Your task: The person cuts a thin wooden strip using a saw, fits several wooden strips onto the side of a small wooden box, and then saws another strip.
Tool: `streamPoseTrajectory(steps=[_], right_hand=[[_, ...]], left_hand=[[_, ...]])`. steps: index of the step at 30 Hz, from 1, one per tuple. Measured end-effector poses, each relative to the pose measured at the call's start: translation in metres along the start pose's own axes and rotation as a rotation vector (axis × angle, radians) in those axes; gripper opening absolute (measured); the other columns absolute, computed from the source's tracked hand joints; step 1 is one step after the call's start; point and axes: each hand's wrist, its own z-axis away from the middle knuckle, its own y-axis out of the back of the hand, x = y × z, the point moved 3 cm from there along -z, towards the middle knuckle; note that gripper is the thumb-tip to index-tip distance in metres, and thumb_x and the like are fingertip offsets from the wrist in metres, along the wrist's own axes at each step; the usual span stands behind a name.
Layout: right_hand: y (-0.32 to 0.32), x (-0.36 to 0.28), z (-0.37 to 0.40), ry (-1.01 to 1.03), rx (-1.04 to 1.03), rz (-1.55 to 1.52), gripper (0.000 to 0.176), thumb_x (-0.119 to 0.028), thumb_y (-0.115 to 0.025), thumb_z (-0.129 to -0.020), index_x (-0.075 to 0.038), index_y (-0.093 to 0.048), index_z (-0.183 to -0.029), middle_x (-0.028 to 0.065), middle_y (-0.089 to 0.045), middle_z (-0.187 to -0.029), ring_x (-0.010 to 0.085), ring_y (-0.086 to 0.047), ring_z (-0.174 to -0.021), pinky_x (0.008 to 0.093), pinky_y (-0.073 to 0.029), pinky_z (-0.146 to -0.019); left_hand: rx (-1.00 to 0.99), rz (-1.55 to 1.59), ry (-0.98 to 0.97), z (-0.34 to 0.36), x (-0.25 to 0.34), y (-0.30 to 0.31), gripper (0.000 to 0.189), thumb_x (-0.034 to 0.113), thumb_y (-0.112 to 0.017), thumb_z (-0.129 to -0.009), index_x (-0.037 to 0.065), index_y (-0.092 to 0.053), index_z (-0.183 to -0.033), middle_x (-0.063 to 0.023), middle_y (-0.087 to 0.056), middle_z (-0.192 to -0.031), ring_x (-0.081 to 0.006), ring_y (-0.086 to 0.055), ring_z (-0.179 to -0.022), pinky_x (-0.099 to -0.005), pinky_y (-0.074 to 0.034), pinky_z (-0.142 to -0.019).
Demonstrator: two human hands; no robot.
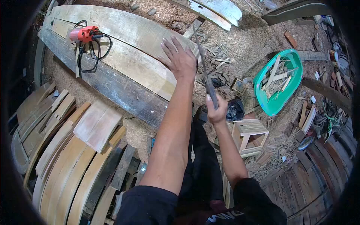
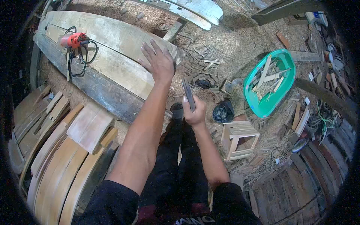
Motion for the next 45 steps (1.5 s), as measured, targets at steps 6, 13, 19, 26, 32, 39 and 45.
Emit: streamPoseTrajectory(steps=[6, 13, 19, 26, 32, 39, 45], right_hand=[[0.004, 0.002, 0.005, -0.008, -0.004, -0.022, 0.022, -0.017, -0.064, -0.091, -0.001, -0.061, -0.077, 0.0032, -0.047, -0.057, 0.0098, -0.045, -0.053, 0.0312, -0.038, -0.049], [-0.003, -0.005, -0.045, -0.117, -0.047, -0.106, 0.022, -0.017, -0.065, -0.091, -0.001, -0.062, -0.077, -0.0025, -0.047, -0.059, 0.0062, -0.043, -0.057, 0.0283, -0.037, -0.05], [0.017, -0.011, 0.012, -0.063, -0.017, -0.048, 0.026, -0.02, -0.064, -0.092, -0.001, -0.06, -0.074, -0.0016, -0.047, -0.059, 0.0061, -0.043, -0.056, 0.0287, -0.037, -0.05], [-0.001, -0.021, -0.039, -0.015, -0.054, 0.043, 0.029, -0.018, -0.064, -0.093, -0.001, -0.056, -0.071, -0.0011, -0.043, -0.055, 0.0066, -0.043, -0.054, 0.0291, -0.036, -0.049], [0.017, 0.002, 0.007, -0.05, -0.014, -0.016, 0.026, -0.019, -0.064, -0.092, 0.001, -0.061, -0.076, -0.0005, -0.046, -0.057, 0.0067, -0.044, -0.055, 0.0285, -0.038, -0.05], [0.017, -0.006, 0.003, -0.087, -0.071, 0.033, 0.023, -0.019, -0.064, -0.092, 0.001, -0.062, -0.08, -0.0015, -0.048, -0.06, 0.0055, -0.044, -0.058, 0.0269, -0.038, -0.052], [0.011, -0.004, -0.034, -0.12, -0.074, -0.036, 0.023, -0.02, -0.064, -0.092, 0.0, -0.063, -0.08, -0.0013, -0.048, -0.058, 0.0053, -0.044, -0.056, 0.0281, -0.038, -0.05]], left_hand=[[-0.031, 0.002, 0.007, 0.003, 0.003, 0.005, 0.066, 0.038, -0.037, -0.102, 0.006, -0.018, -0.157, -0.0226, -0.009, -0.163, -0.0373, -0.007, -0.152, -0.0655, -0.004, -0.116], [-0.05, -0.014, 0.018, 0.001, 0.003, 0.007, 0.065, 0.036, -0.034, -0.103, 0.004, -0.017, -0.157, -0.0222, -0.006, -0.163, -0.035, -0.004, -0.152, -0.0636, 0.0, -0.117], [-0.018, 0.001, 0.013, -0.005, 0.007, 0.005, 0.066, 0.038, -0.037, -0.102, 0.005, -0.019, -0.156, -0.0222, -0.008, -0.163, -0.0366, -0.006, -0.152, -0.0647, -0.001, -0.116], [0.002, -0.004, 0.005, 0.001, 0.003, 0.003, 0.066, 0.037, -0.039, -0.102, 0.005, -0.02, -0.156, -0.022, -0.009, -0.163, -0.0375, -0.007, -0.151, -0.0652, -0.001, -0.116], [-0.01, 0.016, 0.015, 0.001, 0.004, 0.004, 0.066, 0.036, -0.039, -0.101, 0.005, -0.02, -0.156, -0.0216, -0.01, -0.163, -0.0369, -0.008, -0.151, -0.0652, -0.003, -0.116], [0.003, 0.024, 0.008, 0.004, 0.004, 0.003, 0.066, 0.036, -0.04, -0.101, 0.005, -0.02, -0.156, -0.0219, -0.012, -0.163, -0.0379, -0.009, -0.151, -0.0653, -0.003, -0.116], [0.015, 0.017, -0.001, -0.001, 0.005, 0.005, 0.067, 0.035, -0.04, -0.101, 0.005, -0.019, -0.156, -0.0235, -0.013, -0.162, -0.0387, -0.01, -0.151, -0.0652, -0.003, -0.116]])
